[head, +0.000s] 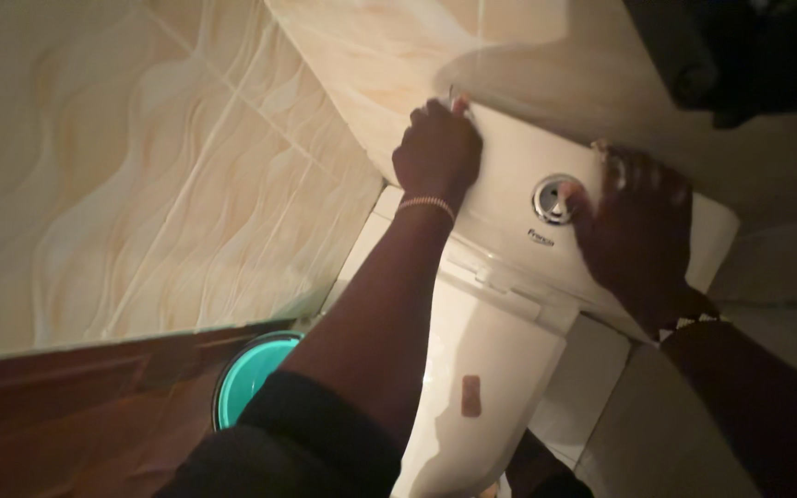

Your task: The person cleans the tank and flush button of a toilet by hand with a blue cloth, using repeated circular and wiping motions across the top and sides of the ceramic tank.

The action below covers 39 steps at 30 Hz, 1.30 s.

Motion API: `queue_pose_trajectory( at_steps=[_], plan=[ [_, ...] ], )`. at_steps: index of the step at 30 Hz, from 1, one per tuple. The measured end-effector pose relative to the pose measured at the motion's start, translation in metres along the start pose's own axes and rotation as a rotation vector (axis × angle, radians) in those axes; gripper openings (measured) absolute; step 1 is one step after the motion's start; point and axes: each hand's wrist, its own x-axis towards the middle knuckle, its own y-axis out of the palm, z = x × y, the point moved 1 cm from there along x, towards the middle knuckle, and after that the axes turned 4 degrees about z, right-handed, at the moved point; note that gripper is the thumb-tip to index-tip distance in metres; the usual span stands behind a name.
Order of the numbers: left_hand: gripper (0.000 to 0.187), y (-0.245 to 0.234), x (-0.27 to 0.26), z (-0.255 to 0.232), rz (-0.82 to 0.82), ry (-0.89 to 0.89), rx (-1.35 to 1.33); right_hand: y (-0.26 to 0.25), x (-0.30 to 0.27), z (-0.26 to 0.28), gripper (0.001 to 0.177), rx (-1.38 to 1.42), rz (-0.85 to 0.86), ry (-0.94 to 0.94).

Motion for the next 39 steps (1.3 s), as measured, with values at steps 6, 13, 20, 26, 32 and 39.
queue_pose_trajectory(
  at_steps=[6,13,20,26,32,39],
  plan=[
    [0.074,0.045,-0.038,0.002,-0.5,0.495,0.367,-0.004,0.002,0.006,0.068,-0.055,-0.057,-0.008],
    [0.075,0.041,-0.03,-0.015,-0.207,0.498,0.471,-0.001,0.002,0.003,0.062,-0.06,-0.029,0.015],
    [0.072,0.045,-0.058,0.007,-0.213,0.756,0.388,-0.002,0.001,0.003,0.059,-0.073,-0.044,-0.003],
    [0.074,0.052,-0.052,-0.025,-0.349,0.344,0.37,-0.003,0.005,0.005,0.058,-0.012,-0.056,0.025],
    [0.075,0.046,-0.084,0.024,-0.139,0.869,0.327,0.002,0.003,0.001,0.054,-0.064,-0.082,0.002],
    [0.072,0.054,-0.052,-0.006,-0.379,0.539,0.284,-0.008,0.0,0.006,0.051,0.019,-0.077,0.016]
  ],
)
